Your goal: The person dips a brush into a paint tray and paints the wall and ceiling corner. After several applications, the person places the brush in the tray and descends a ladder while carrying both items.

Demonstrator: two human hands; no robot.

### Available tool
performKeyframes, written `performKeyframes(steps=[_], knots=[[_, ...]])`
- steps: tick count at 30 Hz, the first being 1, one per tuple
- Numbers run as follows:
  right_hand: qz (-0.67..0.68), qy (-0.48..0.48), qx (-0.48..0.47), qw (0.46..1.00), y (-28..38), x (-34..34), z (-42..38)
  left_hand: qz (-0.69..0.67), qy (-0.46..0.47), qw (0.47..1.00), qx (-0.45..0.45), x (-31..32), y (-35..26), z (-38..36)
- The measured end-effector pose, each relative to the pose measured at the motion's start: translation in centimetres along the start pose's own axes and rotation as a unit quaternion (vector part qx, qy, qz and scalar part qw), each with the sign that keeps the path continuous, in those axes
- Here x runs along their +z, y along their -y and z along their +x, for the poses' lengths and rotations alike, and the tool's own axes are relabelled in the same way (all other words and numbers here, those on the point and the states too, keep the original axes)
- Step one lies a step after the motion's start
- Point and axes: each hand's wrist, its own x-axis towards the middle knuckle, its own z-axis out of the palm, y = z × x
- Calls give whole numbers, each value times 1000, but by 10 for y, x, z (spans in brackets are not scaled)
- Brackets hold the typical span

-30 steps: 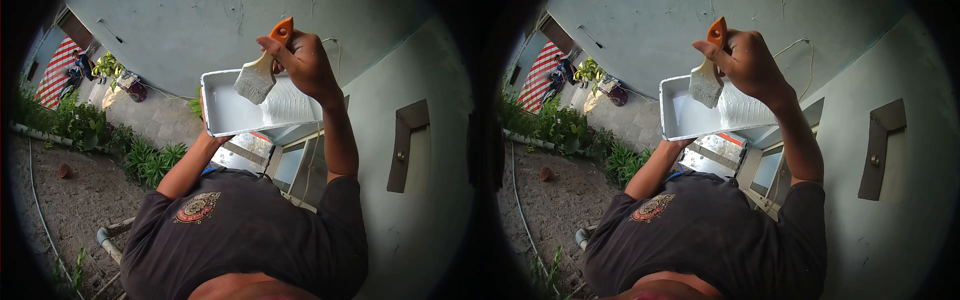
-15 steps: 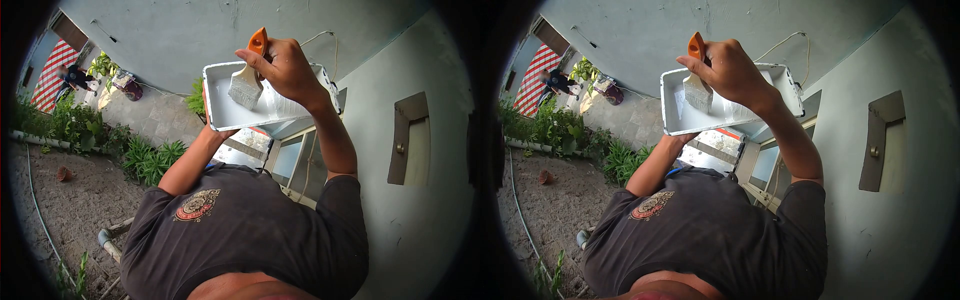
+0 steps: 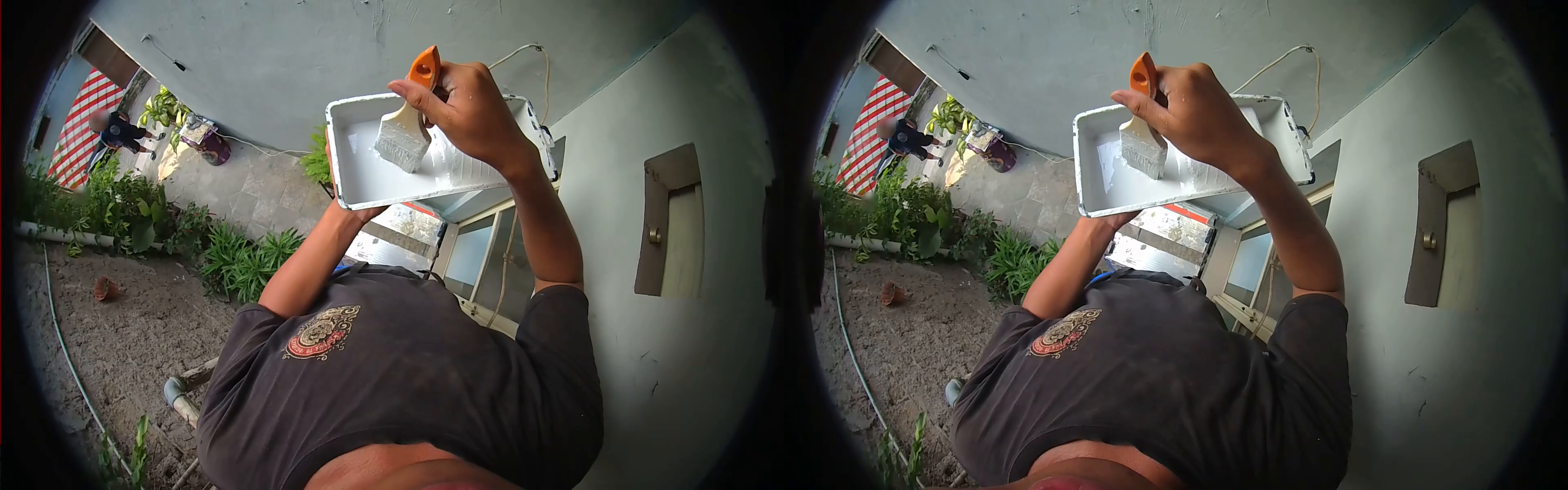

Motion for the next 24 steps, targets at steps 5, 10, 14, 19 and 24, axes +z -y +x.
performKeyframes(steps=[5,10,14,19,24], knots=[[16,-14,-14,1000,6,0,3,7,-10,1000,-5,-6,-5,0],[-2,-54,38,998,0,-5,0,67,-36,997,0,10,-1,-4],[253,-144,163,943,-19,-31,-17,113,-86,989,44,3,-3,-4],[434,-229,236,839,-49,-39,-55,73,-138,987,35,-41,-21,-5],[527,-312,183,769,-54,-38,-85,162,-214,963,38,-40,-18,-2]])
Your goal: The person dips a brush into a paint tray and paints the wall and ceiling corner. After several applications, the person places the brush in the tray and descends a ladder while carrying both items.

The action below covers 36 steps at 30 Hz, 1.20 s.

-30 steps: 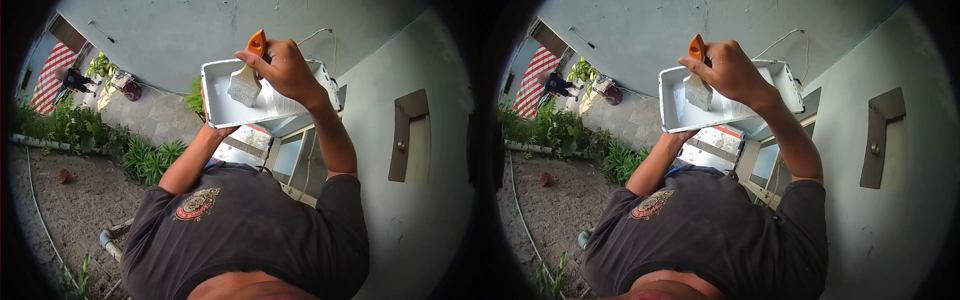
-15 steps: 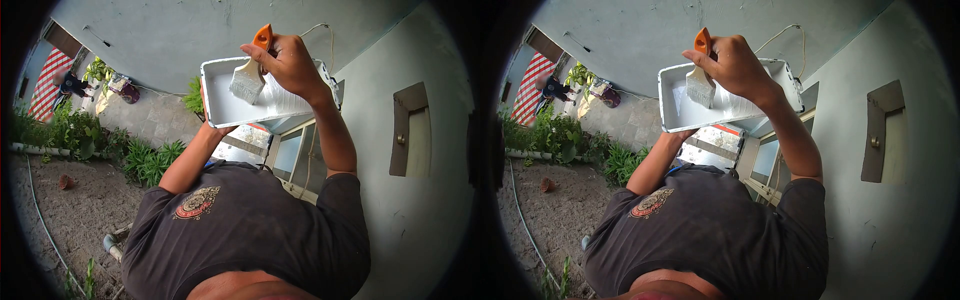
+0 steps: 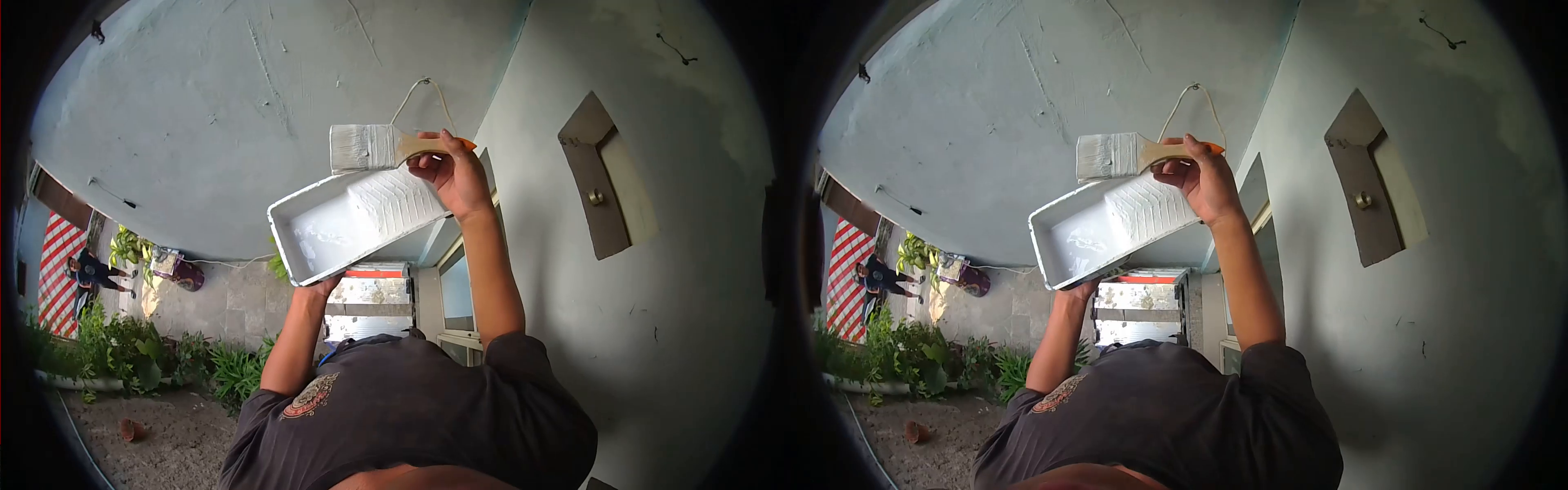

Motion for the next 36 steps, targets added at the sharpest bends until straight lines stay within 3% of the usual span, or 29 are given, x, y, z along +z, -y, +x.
performKeyframes(steps=[4,10,16,22,24,26,31,34,36], knots=[[53,-11,-85,995,15,-13,4,5,-14,1000,-24,-7,-1,16],[148,-159,-305,927,63,-52,68,10,-18,999,-29,-10,2,34],[141,-335,-341,867,83,-120,167,15,-43,999,-13,-35,-6,25],[100,-333,-405,846,98,-173,258,16,-85,996,11,-58,-13,17],[84,-361,-413,832,66,-211,276,18,-97,995,10,-66,-12,19],[53,-443,-367,816,23,-229,267,20,-130,991,26,-74,-11,23],[163,-660,-240,693,-57,-262,231,29,-173,984,6,-78,-10,22],[134,-634,-301,700,-41,-268,247,51,-182,982,-2,-76,-8,24],[115,-609,-349,702,4,-259,274,28,-177,984,-15,-81,-6,21]])
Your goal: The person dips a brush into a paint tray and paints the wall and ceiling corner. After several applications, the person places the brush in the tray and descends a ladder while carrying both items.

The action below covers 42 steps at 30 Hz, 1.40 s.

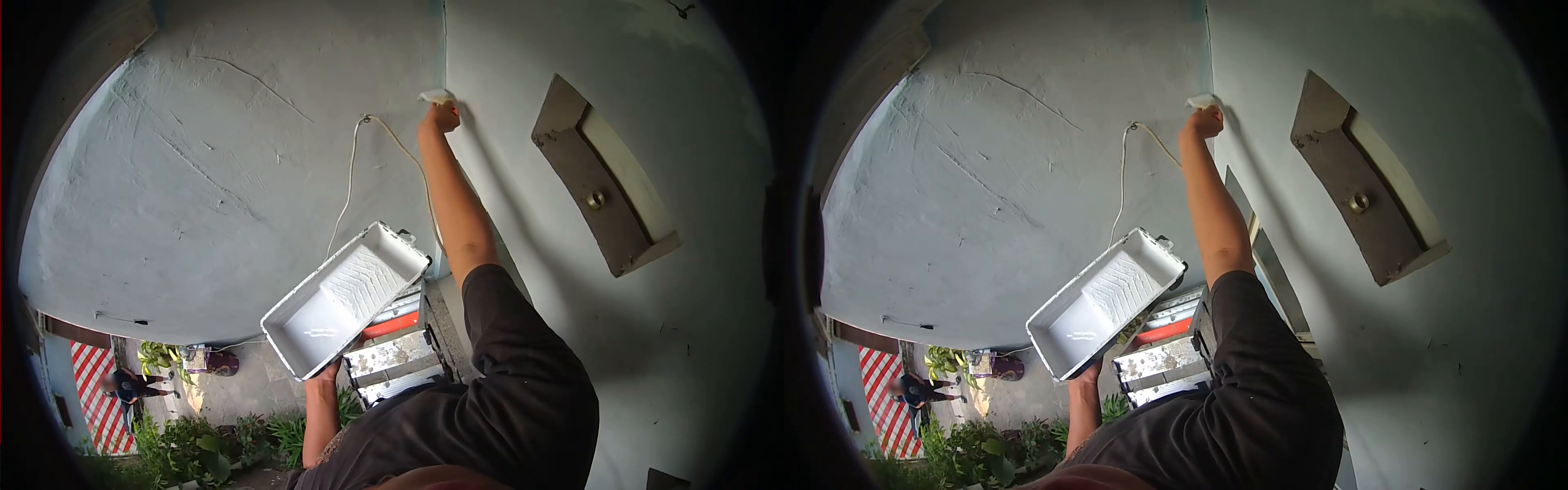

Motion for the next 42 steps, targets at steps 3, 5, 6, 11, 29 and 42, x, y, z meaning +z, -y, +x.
performKeyframes(steps=[3,5,6,11,29,42], knots=[[105,88,-7,991,66,72,-29,-10,23,1000,-6,-20,-2,11],[176,203,-56,962,98,90,-46,-15,33,999,-13,-23,-1,11],[195,268,-82,940,103,95,-48,-11,34,999,-15,-21,-1,11],[61,215,-103,969,39,51,-13,11,37,999,-13,-5,1,-2],[139,295,-93,941,87,76,-56,13,39,999,-18,-22,1,0],[-189,-11,-38,981,-70,-103,43,30,32,999,-13,-10,0,-1]])
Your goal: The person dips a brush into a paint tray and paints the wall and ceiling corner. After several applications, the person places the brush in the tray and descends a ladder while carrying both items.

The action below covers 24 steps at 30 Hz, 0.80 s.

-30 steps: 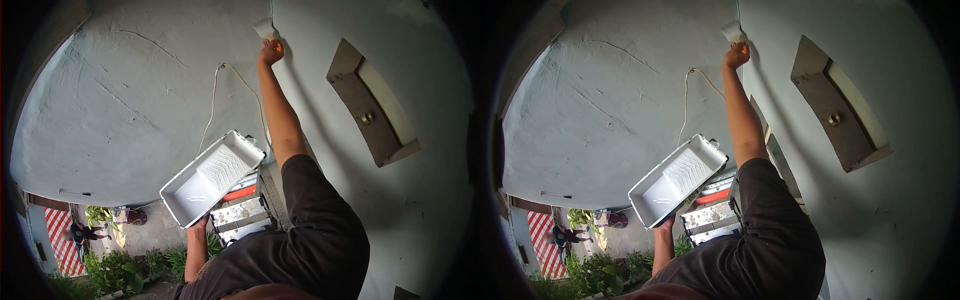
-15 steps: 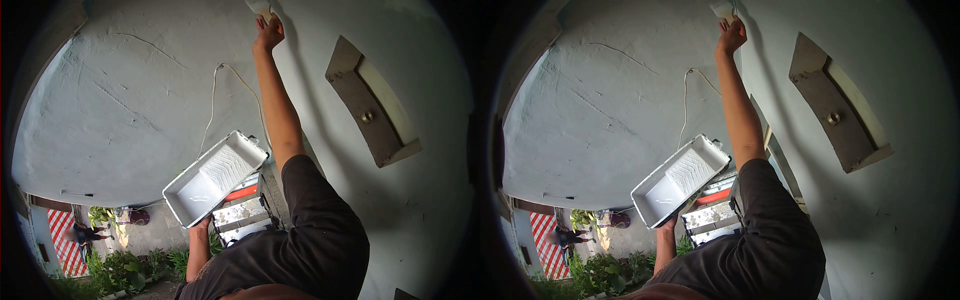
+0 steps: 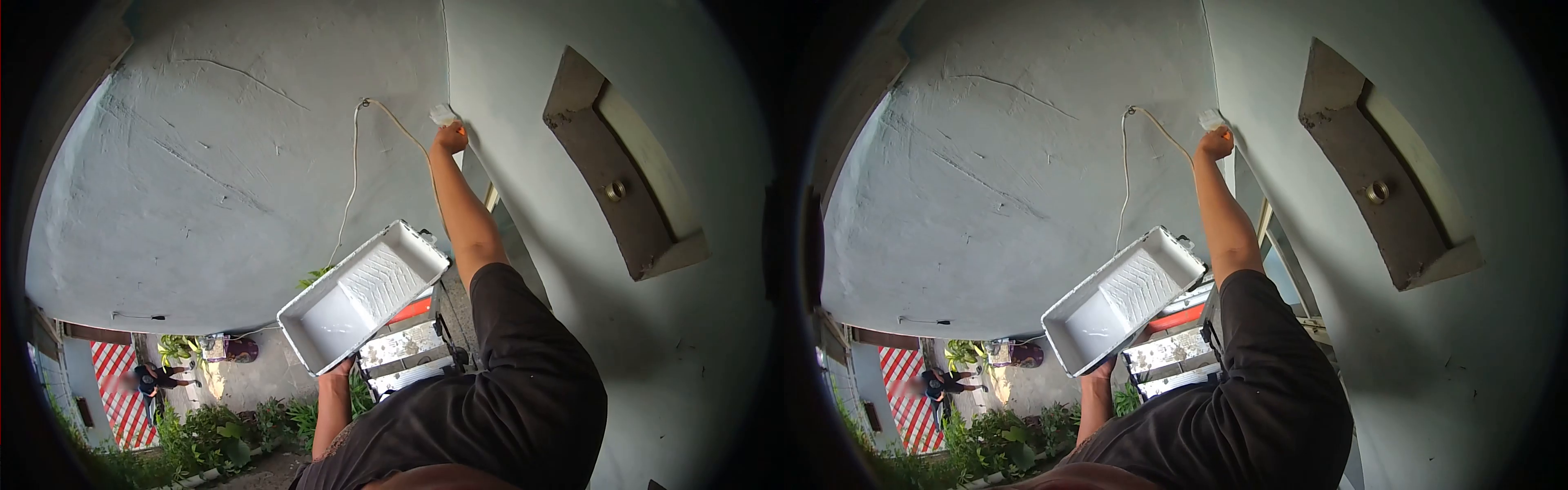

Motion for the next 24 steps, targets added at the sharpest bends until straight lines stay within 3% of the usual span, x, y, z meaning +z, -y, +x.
performKeyframes(steps=[2,6,9,11,12,16,17,19,20,21,24], knots=[[-22,-7,22,999,15,12,7,0,6,1000,1,1,6,2],[181,80,20,980,128,70,-32,-5,5,1000,-9,2,4,3],[252,146,-37,956,175,78,-50,-9,9,1000,-17,4,6,2],[262,228,-187,919,182,77,-59,-12,14,1000,-7,4,6,2],[261,230,-183,920,169,77,-51,-13,11,1000,-4,5,8,2],[75,179,-330,924,85,49,-18,-13,9,1000,0,5,10,-2],[84,168,-324,927,63,43,-14,-13,10,1000,1,6,11,-3],[-64,96,-388,914,42,12,-16,-11,-5,1000,9,-3,11,-4],[-64,97,-387,915,32,2,-15,-10,-17,1000,17,-11,11,-2],[-118,54,-333,934,18,-7,-13,100,33,993,44,-36,9,6],[-229,13,-237,944,12,-13,-3,48,6,998,34,-30,9,0]])
